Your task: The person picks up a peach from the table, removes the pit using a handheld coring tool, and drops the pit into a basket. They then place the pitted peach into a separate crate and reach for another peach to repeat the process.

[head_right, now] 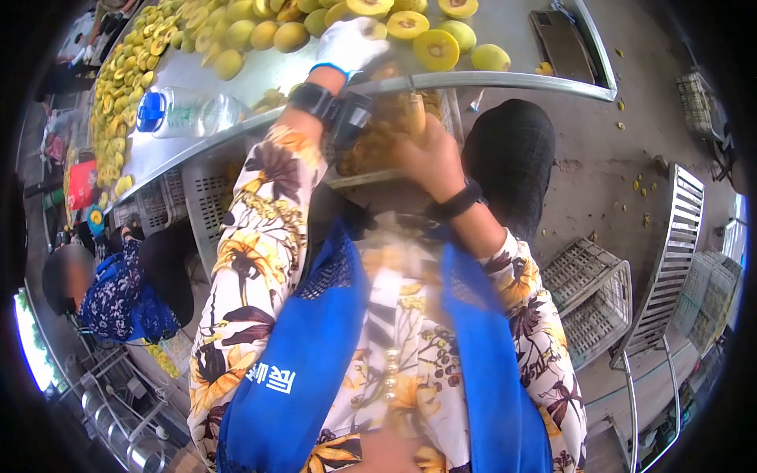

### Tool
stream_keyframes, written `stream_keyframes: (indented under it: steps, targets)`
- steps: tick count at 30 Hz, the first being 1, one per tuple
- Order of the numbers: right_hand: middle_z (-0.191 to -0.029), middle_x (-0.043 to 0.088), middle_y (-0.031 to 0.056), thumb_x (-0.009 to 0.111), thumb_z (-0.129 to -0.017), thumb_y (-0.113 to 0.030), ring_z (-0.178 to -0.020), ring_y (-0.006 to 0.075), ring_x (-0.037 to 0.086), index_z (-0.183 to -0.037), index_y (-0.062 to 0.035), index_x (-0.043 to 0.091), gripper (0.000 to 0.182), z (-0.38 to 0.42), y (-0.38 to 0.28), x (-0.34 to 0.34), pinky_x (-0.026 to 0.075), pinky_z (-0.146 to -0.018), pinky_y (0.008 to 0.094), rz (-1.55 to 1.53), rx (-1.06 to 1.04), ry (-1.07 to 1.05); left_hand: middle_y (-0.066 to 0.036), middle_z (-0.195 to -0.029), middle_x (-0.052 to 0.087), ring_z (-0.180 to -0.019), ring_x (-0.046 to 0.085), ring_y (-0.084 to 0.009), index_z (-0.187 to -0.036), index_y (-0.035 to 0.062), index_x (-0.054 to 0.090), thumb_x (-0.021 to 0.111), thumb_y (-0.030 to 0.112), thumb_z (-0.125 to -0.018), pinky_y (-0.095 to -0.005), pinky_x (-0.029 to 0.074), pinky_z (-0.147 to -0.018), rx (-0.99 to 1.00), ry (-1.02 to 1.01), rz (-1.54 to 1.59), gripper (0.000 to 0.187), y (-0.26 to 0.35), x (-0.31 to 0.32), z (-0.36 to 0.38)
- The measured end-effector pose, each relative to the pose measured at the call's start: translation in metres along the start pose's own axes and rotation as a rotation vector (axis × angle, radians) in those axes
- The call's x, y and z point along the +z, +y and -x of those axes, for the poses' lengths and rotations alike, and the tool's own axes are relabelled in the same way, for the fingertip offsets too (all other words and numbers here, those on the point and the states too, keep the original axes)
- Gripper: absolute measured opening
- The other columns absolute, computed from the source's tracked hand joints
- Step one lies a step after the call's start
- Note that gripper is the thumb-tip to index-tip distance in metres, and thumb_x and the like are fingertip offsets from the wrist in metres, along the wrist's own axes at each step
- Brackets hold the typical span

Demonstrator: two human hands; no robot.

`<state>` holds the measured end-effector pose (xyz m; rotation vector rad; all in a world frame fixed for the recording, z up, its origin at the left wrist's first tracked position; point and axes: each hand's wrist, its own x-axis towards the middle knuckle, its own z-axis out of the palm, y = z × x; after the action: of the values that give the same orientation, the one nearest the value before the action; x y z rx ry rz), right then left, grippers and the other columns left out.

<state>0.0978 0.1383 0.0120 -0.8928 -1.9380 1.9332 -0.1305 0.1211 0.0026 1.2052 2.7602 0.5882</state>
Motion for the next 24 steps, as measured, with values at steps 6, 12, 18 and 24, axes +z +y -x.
stream_keyframes:
  steps: [6, 12, 18, 24]
  targets:
    - [-0.068, 0.058, 0.0033, 0.058, -0.085, -0.02, -0.046, 0.0046, 0.046, -0.11, 0.0002, 0.049, 0.033, -0.027, -0.013, -0.004, 0.038, -0.042, 0.0181, -0.102, -0.093, 0.03, -0.017, -0.109, 0.052, -0.095, 0.056, -0.0306, -0.125, 0.0105, 0.043, 0.068, 0.022, -0.065, -0.0356, 0.048, -0.081, 0.242, 0.106, 0.298, 0.066, 0.031, -0.05, 0.087]
    - [-0.084, 0.06, 0.0022, 0.065, -0.08, -0.023, -0.07, 0.0082, 0.055, -0.104, 0.0012, 0.054, 0.036, -0.016, -0.049, 0.013, 0.046, -0.061, 0.0213, -0.465, 0.186, -0.255, -0.015, -0.124, 0.045, -0.103, 0.055, -0.0252, -0.133, 0.0074, 0.029, 0.064, 0.024, -0.076, -0.0322, 0.048, -0.083, 0.012, 0.072, 0.983, 0.069, 0.032, -0.059, 0.149]
    - [-0.085, 0.063, 0.0189, 0.061, -0.081, -0.03, -0.075, 0.0303, 0.062, -0.105, 0.0016, 0.05, 0.041, -0.016, -0.004, 0.049, 0.048, -0.063, 0.0378, 0.188, -0.136, -0.093, -0.01, -0.099, 0.058, -0.088, 0.058, -0.0193, -0.11, 0.0018, 0.051, 0.048, 0.041, -0.09, -0.0312, 0.049, -0.077, -0.691, 0.309, 1.863, 0.043, 0.042, -0.038, 0.157]
    - [-0.076, 0.057, 0.0281, 0.06, -0.08, -0.026, -0.076, 0.0446, 0.056, -0.1, -0.0018, 0.045, 0.035, 0.011, -0.036, 0.034, 0.044, -0.063, 0.0478, 0.55, -0.263, -0.153, -0.008, -0.093, 0.057, -0.082, 0.057, -0.0157, -0.106, 0.0005, 0.052, 0.044, 0.039, -0.092, -0.0268, 0.048, -0.072, -0.518, 0.371, 1.512, 0.042, 0.013, -0.021, 0.157]
